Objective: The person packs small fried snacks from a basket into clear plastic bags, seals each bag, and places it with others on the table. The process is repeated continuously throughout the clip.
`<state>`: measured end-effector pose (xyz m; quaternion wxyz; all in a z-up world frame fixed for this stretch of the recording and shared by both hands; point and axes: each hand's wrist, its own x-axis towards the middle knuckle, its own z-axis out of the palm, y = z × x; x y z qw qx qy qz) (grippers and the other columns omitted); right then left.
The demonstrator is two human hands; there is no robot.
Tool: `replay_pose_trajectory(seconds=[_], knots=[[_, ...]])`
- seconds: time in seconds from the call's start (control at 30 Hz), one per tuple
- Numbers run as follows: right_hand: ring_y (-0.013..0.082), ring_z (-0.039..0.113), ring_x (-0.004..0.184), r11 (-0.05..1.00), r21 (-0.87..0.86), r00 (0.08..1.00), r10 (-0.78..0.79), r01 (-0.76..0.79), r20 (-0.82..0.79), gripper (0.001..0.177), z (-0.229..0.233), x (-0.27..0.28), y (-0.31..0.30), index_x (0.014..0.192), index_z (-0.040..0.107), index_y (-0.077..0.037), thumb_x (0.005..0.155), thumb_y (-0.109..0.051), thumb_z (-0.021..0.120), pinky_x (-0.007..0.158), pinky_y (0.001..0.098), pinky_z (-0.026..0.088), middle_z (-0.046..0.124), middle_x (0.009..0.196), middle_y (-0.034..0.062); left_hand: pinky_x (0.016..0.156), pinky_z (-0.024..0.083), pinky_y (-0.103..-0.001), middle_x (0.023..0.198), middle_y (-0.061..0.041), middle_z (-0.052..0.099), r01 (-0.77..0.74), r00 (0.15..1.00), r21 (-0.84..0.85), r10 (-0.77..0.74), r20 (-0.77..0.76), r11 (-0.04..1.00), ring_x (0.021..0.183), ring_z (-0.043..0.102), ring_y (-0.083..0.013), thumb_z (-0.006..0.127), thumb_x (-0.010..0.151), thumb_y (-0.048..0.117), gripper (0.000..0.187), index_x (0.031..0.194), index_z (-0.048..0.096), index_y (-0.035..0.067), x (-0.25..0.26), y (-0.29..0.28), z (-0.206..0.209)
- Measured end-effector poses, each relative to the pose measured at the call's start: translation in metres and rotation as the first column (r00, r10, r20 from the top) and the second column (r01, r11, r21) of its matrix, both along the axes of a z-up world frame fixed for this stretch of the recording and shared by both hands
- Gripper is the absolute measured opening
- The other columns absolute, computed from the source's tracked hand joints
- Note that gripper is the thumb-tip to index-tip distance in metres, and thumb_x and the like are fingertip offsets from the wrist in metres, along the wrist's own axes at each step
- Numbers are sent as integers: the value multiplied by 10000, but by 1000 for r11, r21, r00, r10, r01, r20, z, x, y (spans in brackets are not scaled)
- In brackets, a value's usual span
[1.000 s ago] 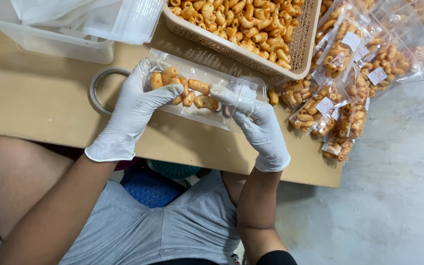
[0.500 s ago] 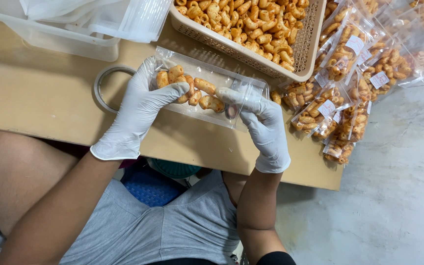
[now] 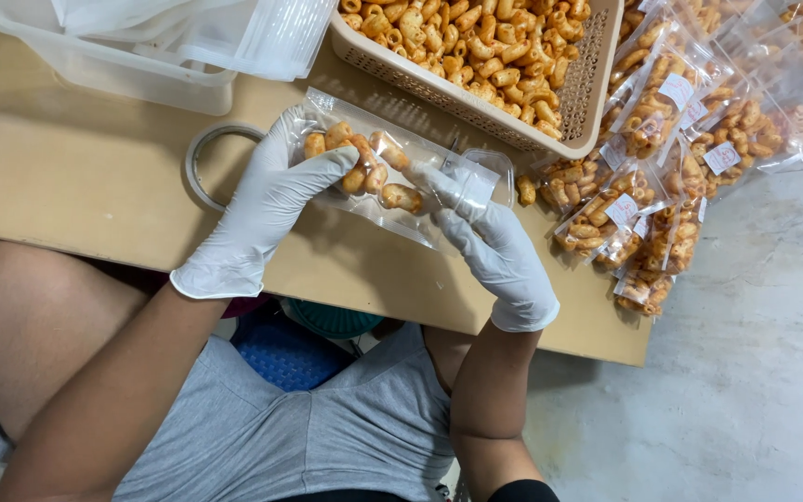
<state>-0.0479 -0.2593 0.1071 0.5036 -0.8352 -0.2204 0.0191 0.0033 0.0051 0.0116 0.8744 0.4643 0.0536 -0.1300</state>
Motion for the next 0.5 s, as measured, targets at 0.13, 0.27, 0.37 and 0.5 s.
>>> replay_pose_trajectory(seconds=[0.13,0.27,0.37,0.5], knots=[[149,646,1058,999,25,998,-23,25,-60,327,16,-7,5,1504,811,-28,1208,-112,701,1020,455,639,836,1138,92,873,796,-319,1113,-57,837,18,998,48,-15,-58,999,948,880,-160,950,1036,156,405,1354,701,174,-4,-3,12],[132,697,1052,999,23,999,-37,37,-36,292,1,-4,-8,1455,852,-70,1184,-104,746,1040,410,619,851,1035,77,980,769,-327,1298,-89,816,-22,1000,247,18,17,969,1110,848,-190,988,1015,262,637,1540,631,211,-9,2,17],[140,734,994,996,5,996,-90,90,1,275,-4,2,-3,1404,878,-58,1136,-55,815,1035,381,621,858,967,82,1023,763,-346,1352,-119,804,-35,998,329,17,57,944,1172,829,-210,976,1028,286,654,1579,631,223,-13,3,20],[109,733,933,984,-20,984,-174,174,28,254,0,3,3,1297,930,-125,1053,-54,931,1024,365,636,857,888,45,1028,762,-340,1429,-131,785,-23,996,388,-12,88,921,1220,811,-223,954,1054,290,634,1610,650,287,-7,1,7]])
